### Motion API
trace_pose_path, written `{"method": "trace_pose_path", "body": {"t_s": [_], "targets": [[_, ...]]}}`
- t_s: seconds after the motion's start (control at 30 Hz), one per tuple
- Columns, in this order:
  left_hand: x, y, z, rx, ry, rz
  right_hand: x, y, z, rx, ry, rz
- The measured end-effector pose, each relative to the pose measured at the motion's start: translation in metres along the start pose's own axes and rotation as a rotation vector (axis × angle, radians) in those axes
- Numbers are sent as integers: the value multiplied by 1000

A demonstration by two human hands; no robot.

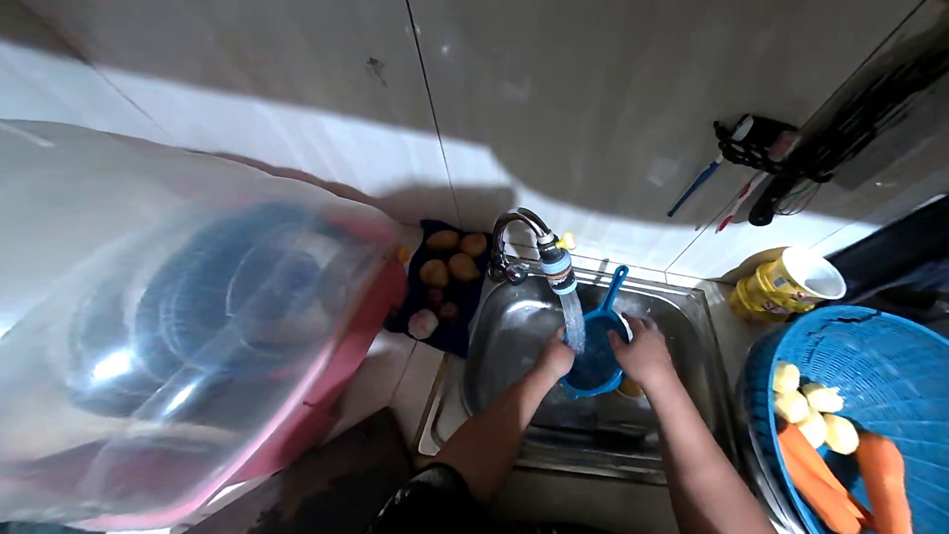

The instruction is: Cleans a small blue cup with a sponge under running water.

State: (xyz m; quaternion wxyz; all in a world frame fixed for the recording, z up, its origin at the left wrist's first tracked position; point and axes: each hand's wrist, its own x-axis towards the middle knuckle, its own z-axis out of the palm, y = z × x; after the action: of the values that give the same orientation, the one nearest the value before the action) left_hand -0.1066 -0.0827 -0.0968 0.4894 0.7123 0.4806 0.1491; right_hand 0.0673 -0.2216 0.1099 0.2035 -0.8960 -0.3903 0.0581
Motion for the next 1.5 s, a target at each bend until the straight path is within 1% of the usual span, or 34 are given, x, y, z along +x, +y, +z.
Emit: {"method": "trace_pose_path", "body": {"t_s": [0.07,0.13,0.17,0.23,0.3,0.37,0.47,0.57,0.67,0.7,0.77,0.8,0.87,0.93,1.0,1.07,1.13,1.2,1.27,1.3,1.37,1.43,1.5], "targets": [[-9,17,-12,47,-95,45,-2,19,8,40,-81,55],[-29,55,-44,-28,-247,33,-4,38,16,50,-65,15],[-29,64,-53,-70,-274,26,-4,46,20,61,-42,-18],[-15,69,-57,-82,-206,66,-8,56,27,124,-3,-69],[4,75,-56,45,-104,160,-13,57,34,179,25,-118],[14,95,-60,185,-69,227,-16,58,44,226,46,-164],[18,133,-73,419,-127,241,-14,59,42,292,55,-219],[20,156,-84,499,-199,272,-8,57,36,394,36,-240],[13,170,-98,389,-332,346,-1,59,34,468,16,-257],[8,175,-105,340,-366,368,1,57,36,462,38,-250],[4,177,-112,292,-358,382,4,45,45,321,199,-207],[2,178,-114,273,-331,369,5,38,50,217,291,-191],[-6,182,-118,181,-313,307,7,23,55,66,408,-184],[-16,183,-124,43,-315,214,1,5,53,-27,454,-226],[-20,176,-128,-11,-302,163,-7,-5,56,-55,443,-292],[-20,170,-128,-14,-271,165,-4,9,72,-74,384,-282],[-14,160,-124,57,-241,237,1,36,89,-152,238,-167],[-7,145,-117,140,-182,294,-2,62,98,-234,-29,-54],[0,127,-107,269,-120,296,-7,89,105,-238,-273,21],[6,117,-100,323,-81,280,-5,104,113,-213,-338,23],[14,107,-90,367,-42,253,1,131,130,-159,-432,-55],[12,110,-84,388,-13,246,5,144,136,-144,-533,-168],[13,115,-78,407,78,260,9,149,133,-120,-624,-227]]}}
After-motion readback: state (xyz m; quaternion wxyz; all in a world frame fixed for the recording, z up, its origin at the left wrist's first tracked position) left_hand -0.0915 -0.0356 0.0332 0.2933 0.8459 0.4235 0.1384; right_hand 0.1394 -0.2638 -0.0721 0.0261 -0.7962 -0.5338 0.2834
